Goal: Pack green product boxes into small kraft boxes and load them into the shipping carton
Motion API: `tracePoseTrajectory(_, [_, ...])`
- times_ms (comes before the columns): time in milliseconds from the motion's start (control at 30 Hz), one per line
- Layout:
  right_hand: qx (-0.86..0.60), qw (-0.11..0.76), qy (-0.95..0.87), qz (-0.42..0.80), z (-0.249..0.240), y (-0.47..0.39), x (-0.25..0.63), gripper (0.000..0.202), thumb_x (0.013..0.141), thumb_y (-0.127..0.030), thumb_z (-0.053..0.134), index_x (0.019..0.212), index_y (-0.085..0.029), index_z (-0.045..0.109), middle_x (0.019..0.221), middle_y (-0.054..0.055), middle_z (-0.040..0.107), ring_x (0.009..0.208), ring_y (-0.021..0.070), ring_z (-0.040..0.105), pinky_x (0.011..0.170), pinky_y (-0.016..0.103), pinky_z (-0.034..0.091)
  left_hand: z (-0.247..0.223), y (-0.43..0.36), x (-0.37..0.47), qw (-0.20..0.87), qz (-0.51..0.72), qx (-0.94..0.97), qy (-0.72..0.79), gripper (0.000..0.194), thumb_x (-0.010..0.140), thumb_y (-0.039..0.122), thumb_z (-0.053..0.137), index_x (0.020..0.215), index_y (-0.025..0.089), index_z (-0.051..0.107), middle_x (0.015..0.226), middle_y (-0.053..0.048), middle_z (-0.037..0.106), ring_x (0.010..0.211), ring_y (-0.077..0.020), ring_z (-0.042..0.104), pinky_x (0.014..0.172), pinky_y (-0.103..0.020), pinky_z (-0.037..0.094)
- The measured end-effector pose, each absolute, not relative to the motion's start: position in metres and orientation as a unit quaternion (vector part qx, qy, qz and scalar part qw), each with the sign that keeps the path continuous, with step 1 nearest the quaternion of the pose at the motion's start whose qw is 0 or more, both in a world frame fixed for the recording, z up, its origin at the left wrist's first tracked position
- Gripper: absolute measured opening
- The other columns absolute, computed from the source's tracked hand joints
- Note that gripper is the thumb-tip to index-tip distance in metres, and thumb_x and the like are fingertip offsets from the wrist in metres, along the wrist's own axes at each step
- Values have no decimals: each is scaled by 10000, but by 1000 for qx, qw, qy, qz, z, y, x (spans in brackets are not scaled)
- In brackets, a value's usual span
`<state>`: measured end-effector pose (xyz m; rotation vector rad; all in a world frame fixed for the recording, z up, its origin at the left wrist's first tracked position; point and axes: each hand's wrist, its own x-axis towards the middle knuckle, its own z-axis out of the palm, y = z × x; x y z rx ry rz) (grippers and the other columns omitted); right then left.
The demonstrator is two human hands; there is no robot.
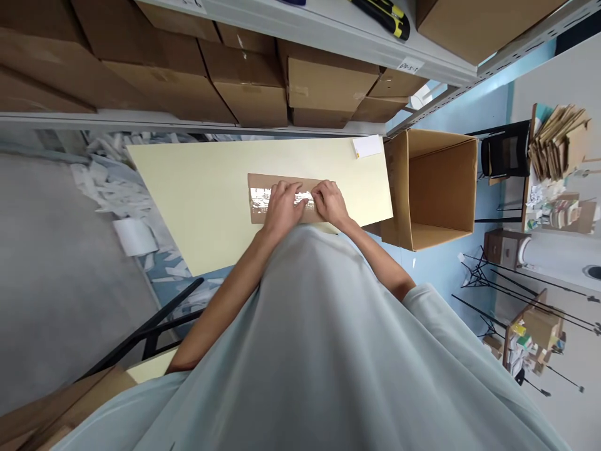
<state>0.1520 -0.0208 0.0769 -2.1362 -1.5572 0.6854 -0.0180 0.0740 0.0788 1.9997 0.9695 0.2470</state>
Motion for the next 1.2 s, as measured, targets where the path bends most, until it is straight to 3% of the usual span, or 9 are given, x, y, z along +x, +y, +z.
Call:
tracePoseTrajectory(167, [-728,279,-560,282,71,-32,157,270,1195,-349,465,1098,-222,683,1199,123,710,1179,292,627,1064,463,518,74,72,-18,463,129,783,394,180,1031,312,697,1165,231,784,1187,-127,625,1231,-347,597,1153,-519,508])
tracePoseTrajectory(400, [-671,370,-539,349,68,-34,166,517,1166,-700,463,1078,-251,701,1161,117,720,1171,285,650,1097,495,561,87,67,-21,467,120,793,373,142,1064,303,617,1052,235,742,1172,-121,626,1224,-326,574,1176,-523,474])
tracePoseTrajectory(533, [-666,392,-510,378,59,-33,172,625,1093,-832,498,1258,-255,673,1274,127,713,1204,272,682,1121,483,598,101,63,-20,458,87,803,371,149,1068,256,540,1056,230,686,1192,-129,656,1252,-340,565,1205,-554,458])
tracePoseTrajectory(633, [-654,394,-509,396,55,-32,178,646,1094,-829,495,1370,-259,623,1330,122,701,1196,252,702,1142,461,606,116,58,-17,477,55,782,398,155,1066,251,512,1035,230,662,1161,-119,703,1216,-325,609,1188,-521,482])
tracePoseTrajectory(867, [-632,367,-558,393,66,-29,188,554,1220,-599,297,1246,-223,702,1283,143,719,1237,261,693,1138,464,604,140,47,-14,480,-3,719,503,204,1053,283,543,1115,210,723,1195,-98,822,1064,-280,723,1033,-401,570])
tracePoseTrajectory(1033, [-631,346,-559,412,62,-26,184,469,1157,-627,529,1293,-216,710,1331,129,710,1213,239,710,1112,415,629,123,50,-18,399,-10,707,584,207,999,229,568,1055,200,765,1122,-131,846,1130,-344,763,1081,-467,563])
tracePoseTrajectory(1200, [-646,300,-589,381,51,-21,174,304,1154,-484,629,1240,-210,728,1312,118,680,1171,238,690,1102,397,605,104,52,-14,364,-22,728,580,210,973,267,577,1040,179,755,1151,-214,819,1181,-408,749,1136,-549,541])
